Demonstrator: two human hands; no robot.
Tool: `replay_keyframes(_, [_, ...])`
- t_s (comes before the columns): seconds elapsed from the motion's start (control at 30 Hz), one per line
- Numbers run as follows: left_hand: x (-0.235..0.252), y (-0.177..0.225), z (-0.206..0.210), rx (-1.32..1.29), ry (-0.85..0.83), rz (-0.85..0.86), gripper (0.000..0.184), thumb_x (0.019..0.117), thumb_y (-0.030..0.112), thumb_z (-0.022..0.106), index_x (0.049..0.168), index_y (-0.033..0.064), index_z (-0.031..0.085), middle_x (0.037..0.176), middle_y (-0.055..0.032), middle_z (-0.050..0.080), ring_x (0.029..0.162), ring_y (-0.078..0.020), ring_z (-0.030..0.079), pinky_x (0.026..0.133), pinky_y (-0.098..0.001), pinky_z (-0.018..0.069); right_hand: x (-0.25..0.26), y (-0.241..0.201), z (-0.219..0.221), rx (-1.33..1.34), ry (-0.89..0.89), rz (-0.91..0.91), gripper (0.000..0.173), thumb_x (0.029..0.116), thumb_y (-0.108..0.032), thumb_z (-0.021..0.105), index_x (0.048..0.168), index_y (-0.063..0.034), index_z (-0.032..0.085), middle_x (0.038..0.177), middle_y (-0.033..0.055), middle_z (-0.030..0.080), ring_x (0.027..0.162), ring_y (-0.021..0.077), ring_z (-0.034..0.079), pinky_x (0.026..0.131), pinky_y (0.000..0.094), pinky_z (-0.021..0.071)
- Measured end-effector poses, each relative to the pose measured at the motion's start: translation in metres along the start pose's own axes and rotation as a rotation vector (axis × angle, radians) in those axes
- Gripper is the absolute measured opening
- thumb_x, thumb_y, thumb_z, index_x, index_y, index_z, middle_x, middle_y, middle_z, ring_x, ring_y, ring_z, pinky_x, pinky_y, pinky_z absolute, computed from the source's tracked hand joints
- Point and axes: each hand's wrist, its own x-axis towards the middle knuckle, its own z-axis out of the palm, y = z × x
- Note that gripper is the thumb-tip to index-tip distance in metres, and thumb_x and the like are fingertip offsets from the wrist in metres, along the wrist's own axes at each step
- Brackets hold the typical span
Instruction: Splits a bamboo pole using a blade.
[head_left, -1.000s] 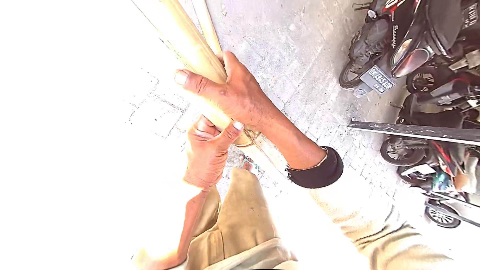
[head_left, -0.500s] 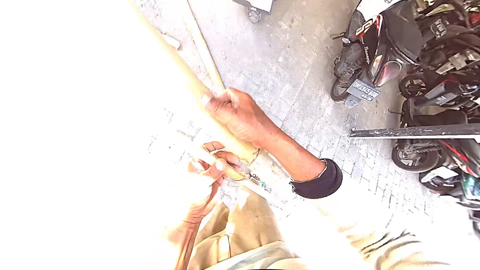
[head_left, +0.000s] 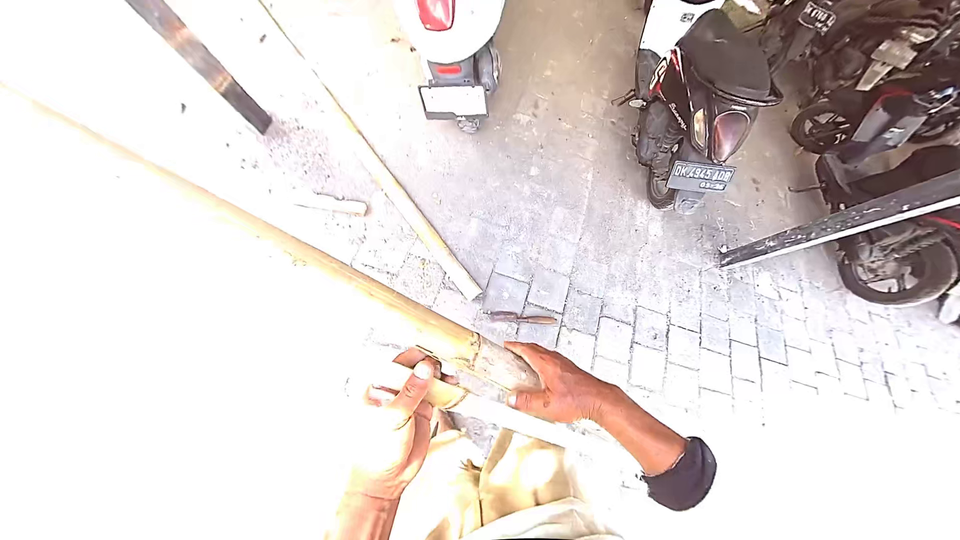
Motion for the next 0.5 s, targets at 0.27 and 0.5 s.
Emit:
replay_keyframes(0.27, [-0.013,0.014,0.079,0.175,0.042,0.124,0.035,0.0930,0.022,0.073,0.120,0.0021,0.066,0.107,-0.0181,0.072,0.090,-0.0252,0.074,0.080,-0.0404,0.0641,-0.011,-0.001,-0.052,0.093,-0.101,-0.072,0.074,0.0906,-0.037,0.076,0.154,-0.0189,0.043,0.134,0.0122,0.064,0.119,0.0250,0.065,0.102,0.0506,0.0532])
replay_keyframes(0.5, [-0.026,0.020,0.121,0.280,0.124,0.186,0.028,0.0929,0.021,0.073,0.116,0.0065,0.067,0.105,-0.0129,0.074,0.090,-0.0202,0.074,0.079,-0.0371,0.0642,-0.007,-0.005,-0.077,0.060,-0.285,-0.212,0.068,0.0867,-0.018,0.079,0.145,-0.0104,0.045,0.113,0.0174,0.069,0.100,0.0299,0.070,0.087,0.0543,0.0573])
